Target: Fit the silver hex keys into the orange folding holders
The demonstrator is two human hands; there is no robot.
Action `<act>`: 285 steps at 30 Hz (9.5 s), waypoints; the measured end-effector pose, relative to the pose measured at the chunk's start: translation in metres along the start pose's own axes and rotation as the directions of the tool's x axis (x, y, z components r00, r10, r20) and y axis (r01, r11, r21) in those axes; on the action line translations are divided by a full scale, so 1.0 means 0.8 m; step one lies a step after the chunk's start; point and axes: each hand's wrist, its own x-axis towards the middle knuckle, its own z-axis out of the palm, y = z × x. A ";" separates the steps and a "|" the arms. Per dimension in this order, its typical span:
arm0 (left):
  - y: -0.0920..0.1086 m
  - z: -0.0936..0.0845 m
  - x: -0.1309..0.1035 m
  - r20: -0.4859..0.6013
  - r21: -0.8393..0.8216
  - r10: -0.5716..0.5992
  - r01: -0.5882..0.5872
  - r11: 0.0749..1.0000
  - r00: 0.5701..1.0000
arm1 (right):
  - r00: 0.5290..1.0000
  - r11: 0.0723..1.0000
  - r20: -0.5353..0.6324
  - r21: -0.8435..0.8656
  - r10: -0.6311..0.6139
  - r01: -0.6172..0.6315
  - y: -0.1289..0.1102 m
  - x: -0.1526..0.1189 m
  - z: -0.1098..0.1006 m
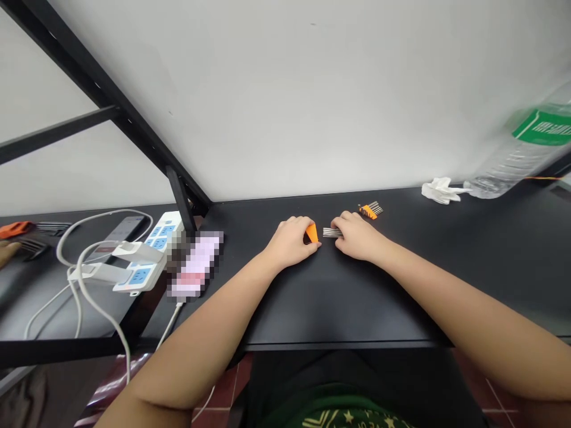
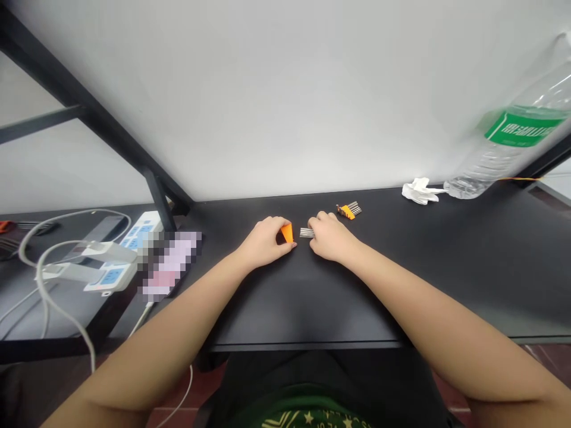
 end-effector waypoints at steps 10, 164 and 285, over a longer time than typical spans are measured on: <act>0.000 -0.001 -0.001 0.004 -0.033 -0.014 0.014 0.999 1.000 | 1.000 1.000 -0.015 0.008 -0.017 0.017 0.004 -0.001 0.002; -0.003 0.012 -0.007 -0.082 -0.207 0.086 -0.101 0.973 0.993 | 0.949 0.975 -0.266 0.095 -0.170 0.201 0.035 -0.005 -0.026; -0.002 0.019 -0.007 -0.417 -0.603 0.103 -0.359 0.712 0.903 | 0.644 0.847 -0.626 -0.050 -0.439 0.529 -0.009 -0.038 -0.062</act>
